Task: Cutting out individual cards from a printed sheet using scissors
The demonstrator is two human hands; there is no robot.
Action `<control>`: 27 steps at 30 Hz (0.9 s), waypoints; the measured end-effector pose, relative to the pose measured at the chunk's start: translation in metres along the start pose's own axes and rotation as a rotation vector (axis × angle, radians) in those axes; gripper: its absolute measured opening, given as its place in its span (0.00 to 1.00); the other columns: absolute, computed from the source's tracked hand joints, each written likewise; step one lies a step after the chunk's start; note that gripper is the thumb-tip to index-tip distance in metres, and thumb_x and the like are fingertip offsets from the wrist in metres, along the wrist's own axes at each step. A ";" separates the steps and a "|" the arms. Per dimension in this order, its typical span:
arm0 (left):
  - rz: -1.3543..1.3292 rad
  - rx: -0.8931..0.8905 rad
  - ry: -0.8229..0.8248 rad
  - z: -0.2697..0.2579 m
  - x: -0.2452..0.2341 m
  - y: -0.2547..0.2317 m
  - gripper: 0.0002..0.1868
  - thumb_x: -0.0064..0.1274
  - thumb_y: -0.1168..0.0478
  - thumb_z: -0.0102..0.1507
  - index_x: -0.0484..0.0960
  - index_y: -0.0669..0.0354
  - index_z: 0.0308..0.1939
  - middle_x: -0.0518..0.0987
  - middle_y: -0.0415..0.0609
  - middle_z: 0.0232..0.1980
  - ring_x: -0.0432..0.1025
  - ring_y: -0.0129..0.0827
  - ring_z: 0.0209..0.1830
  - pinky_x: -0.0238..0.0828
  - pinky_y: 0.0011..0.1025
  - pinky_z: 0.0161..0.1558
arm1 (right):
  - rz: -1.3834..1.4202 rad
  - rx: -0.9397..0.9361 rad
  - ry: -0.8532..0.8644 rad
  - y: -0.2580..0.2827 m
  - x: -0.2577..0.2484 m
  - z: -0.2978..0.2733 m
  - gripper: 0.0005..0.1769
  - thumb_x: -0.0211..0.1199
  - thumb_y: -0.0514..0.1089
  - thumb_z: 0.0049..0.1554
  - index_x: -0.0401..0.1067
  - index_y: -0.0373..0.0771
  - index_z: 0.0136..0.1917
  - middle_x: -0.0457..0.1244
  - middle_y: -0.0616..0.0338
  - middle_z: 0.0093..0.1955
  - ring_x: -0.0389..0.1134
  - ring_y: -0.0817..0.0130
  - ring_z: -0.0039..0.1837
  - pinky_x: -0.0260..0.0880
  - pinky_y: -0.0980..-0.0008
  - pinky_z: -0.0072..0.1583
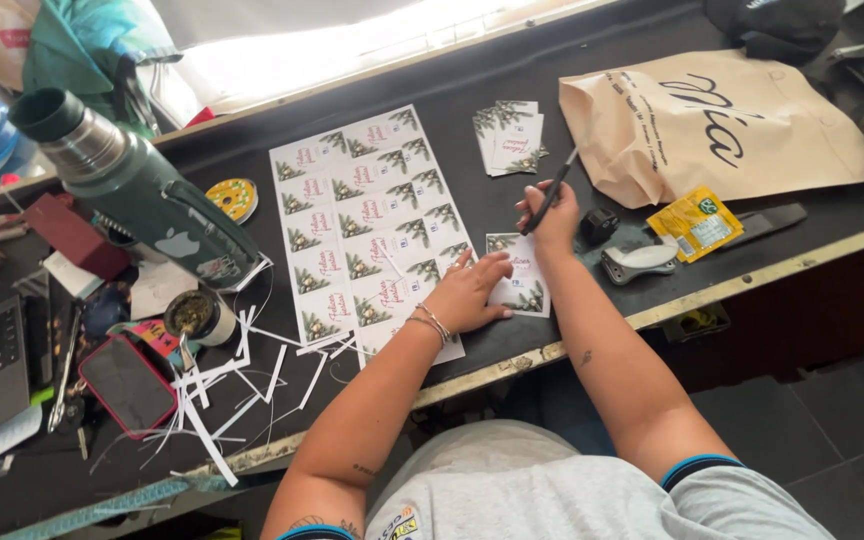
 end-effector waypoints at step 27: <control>-0.011 0.057 -0.375 -0.024 0.017 -0.008 0.47 0.61 0.36 0.54 0.69 0.48 0.73 0.82 0.54 0.58 0.76 0.39 0.62 0.53 0.51 0.74 | -0.205 -0.052 0.011 0.026 0.019 -0.029 0.11 0.67 0.42 0.60 0.66 0.44 0.51 0.69 0.49 0.32 0.69 0.68 0.27 0.68 0.77 0.31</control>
Point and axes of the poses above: each hand's wrist, its own z-axis towards the middle knuckle, its own x-axis out of the palm, y = z × x, the point moved 1 cm from there along z, towards the middle knuckle
